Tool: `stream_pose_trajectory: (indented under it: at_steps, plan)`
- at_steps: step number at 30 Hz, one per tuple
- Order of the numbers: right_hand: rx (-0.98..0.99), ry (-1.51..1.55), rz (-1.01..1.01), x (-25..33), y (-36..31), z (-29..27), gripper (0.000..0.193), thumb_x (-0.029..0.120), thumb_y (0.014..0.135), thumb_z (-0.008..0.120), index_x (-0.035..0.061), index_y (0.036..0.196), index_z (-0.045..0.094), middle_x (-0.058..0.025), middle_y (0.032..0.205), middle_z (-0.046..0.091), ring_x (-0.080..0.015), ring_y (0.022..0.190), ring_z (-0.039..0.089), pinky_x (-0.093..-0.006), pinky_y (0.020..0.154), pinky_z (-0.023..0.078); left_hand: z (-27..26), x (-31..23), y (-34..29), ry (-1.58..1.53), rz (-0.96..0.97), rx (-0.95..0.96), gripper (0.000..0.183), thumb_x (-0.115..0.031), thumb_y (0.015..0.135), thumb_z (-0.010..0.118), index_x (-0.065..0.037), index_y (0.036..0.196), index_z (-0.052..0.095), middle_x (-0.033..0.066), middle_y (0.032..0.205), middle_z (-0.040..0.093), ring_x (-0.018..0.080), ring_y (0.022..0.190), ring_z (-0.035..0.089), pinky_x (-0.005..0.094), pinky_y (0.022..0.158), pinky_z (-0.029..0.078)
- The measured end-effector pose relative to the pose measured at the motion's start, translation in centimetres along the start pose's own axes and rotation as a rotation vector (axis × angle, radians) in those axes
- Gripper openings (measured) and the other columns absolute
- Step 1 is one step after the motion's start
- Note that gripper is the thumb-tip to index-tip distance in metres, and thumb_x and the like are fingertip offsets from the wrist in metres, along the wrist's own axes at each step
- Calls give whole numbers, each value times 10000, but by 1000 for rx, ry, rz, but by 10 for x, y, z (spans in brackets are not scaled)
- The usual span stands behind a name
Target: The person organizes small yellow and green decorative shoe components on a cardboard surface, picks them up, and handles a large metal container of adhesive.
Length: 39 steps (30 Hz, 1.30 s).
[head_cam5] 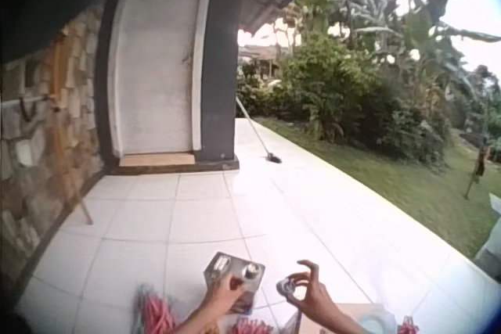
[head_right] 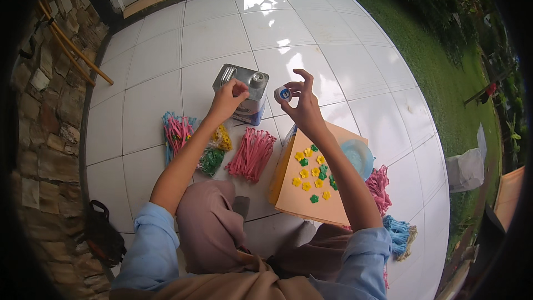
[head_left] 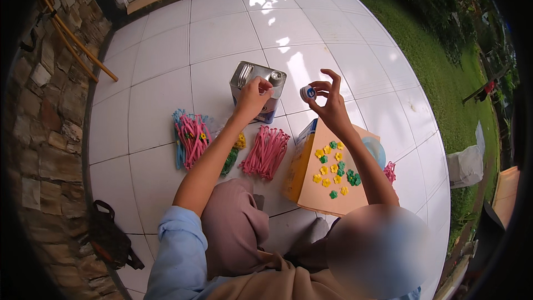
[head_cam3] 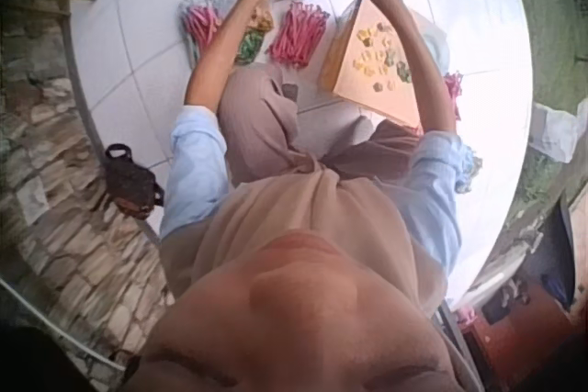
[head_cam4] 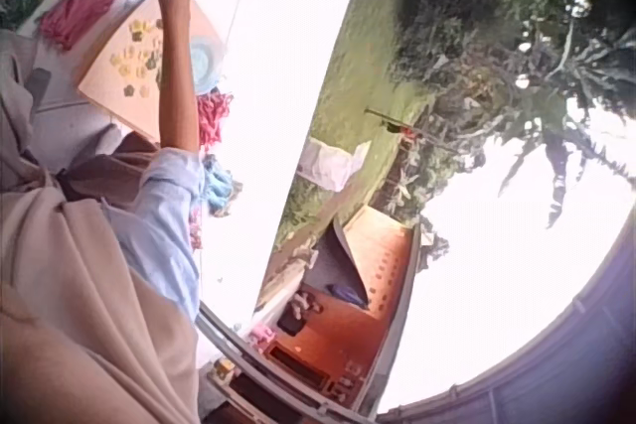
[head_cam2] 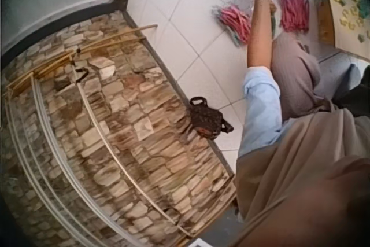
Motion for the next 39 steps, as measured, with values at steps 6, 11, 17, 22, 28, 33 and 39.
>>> stream_pose_trajectory:
  at_steps: [6,11,17,22,28,33,39]
  plan:
    - [22,17,82,-79,76,79,628,38,767,640,69,1250,241,-229,971,596,-344,930,599,-375,770,479,23,46,51,150,319,-278,579,30,669,671,-66,1183,423,108,1065,548,259,1025,517,351,889,418]
    - [143,-129,19,-81,84,99,536,36,766,604,48,1192,280,-229,938,601,-370,922,571,-381,754,466,34,62,63,109,312,-284,594,28,689,649,-61,1215,389,103,1021,519,257,964,522,368,857,425]
    - [238,-194,6,-78,93,96,447,28,757,601,28,1104,318,-210,869,605,-377,868,550,-407,733,450,37,68,72,-27,281,-351,402,-50,758,639,-28,1124,475,99,942,558,223,870,555,336,799,453]
    - [186,-162,-21,-84,90,103,466,7,728,637,34,1069,321,-225,881,600,-391,882,549,-410,722,453,40,69,85,-234,44,-369,320,-119,725,699,-24,988,542,77,817,590,215,762,574,319,703,467]
    - [186,-155,48,-85,75,96,716,-45,693,636,55,1281,241,-227,1089,546,-392,1046,492,-411,867,418,41,67,106,54,-105,-184,229,-224,707,718,-65,844,626,67,808,579,206,730,563,336,675,469]
    - [67,-193,-113,-15,57,15,779,-53,737,607,102,1349,149,-232,1279,380,-374,1185,405,-427,972,368,33,29,77,122,-23,-462,365,-236,763,668,-92,1040,478,145,980,481,283,968,487,371,806,423]
    - [72,-244,200,23,-36,-127,627,50,835,574,143,1317,183,-185,1040,596,-292,972,593,-380,834,483,56,-119,21,-118,303,-152,237,-193,808,622,-48,966,524,107,918,532,198,800,527,307,706,447]
Point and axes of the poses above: each hand's wrist, its own y-axis towards the middle knuckle, its own z-axis out of the palm, x = y × z, the point moved 3 cm from there along y, towards the middle knuckle
